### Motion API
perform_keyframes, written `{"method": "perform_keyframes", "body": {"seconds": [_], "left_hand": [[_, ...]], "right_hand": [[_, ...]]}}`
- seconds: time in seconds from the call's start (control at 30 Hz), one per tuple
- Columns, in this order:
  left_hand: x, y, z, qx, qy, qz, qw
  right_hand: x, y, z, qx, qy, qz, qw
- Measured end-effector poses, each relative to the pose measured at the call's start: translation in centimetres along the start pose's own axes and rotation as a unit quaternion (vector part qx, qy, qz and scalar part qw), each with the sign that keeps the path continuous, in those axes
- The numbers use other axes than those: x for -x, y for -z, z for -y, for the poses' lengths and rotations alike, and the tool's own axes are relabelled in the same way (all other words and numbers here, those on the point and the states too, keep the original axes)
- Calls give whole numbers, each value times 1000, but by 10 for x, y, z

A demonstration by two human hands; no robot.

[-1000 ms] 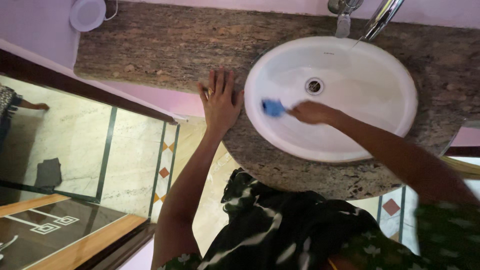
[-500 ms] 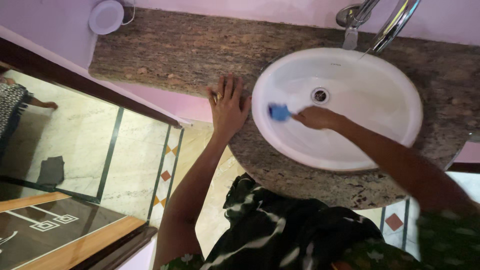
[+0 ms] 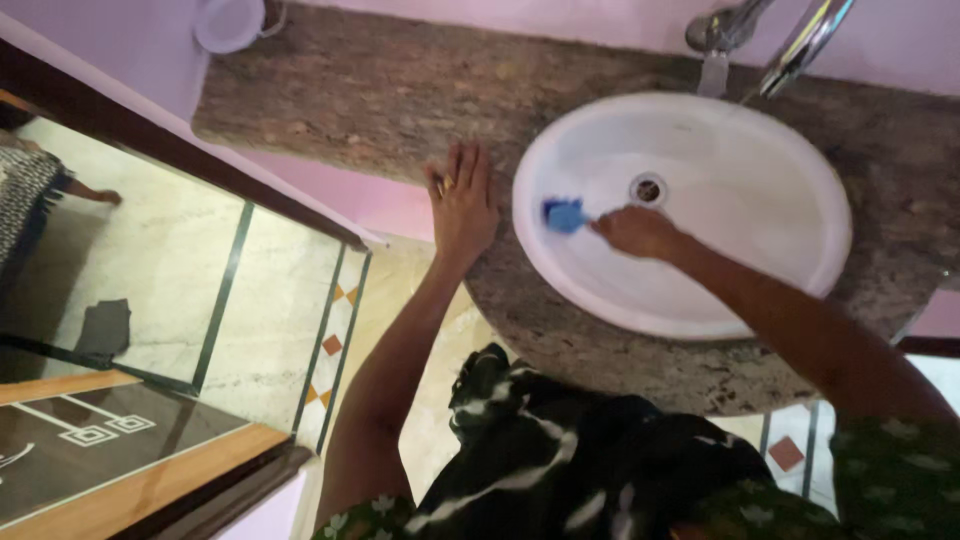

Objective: The person scrubs the inside of a white bathroom sink and the surrounding granite countertop using a blue scrub brush. They repeatedly scrub the basin and the rim while water runs from the faucet.

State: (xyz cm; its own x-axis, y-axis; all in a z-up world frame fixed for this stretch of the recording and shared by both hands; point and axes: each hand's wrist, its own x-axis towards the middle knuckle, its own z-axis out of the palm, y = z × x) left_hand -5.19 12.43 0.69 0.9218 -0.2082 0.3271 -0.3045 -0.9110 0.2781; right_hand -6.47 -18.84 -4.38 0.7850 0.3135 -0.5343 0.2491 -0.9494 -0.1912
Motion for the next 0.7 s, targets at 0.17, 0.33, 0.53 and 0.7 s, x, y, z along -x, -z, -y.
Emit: {"method": "perform_keyframes", "body": {"seconds": [0.17, 0.33, 0.53, 0.7], "left_hand": [[3, -2, 0, 10, -2, -2, 1000], [4, -3, 0, 11, -10, -28, 1000], [3, -6, 1, 2, -3, -13, 1000], [4, -9, 3, -10, -16, -25, 1000]], "right_hand": [[63, 48, 43, -200, -25, -4, 980], [-3, 47, 47, -156, 38, -223, 962], [-28, 68, -14, -111, -109, -293, 943], [-33, 47, 0, -255, -138, -271, 918]]}}
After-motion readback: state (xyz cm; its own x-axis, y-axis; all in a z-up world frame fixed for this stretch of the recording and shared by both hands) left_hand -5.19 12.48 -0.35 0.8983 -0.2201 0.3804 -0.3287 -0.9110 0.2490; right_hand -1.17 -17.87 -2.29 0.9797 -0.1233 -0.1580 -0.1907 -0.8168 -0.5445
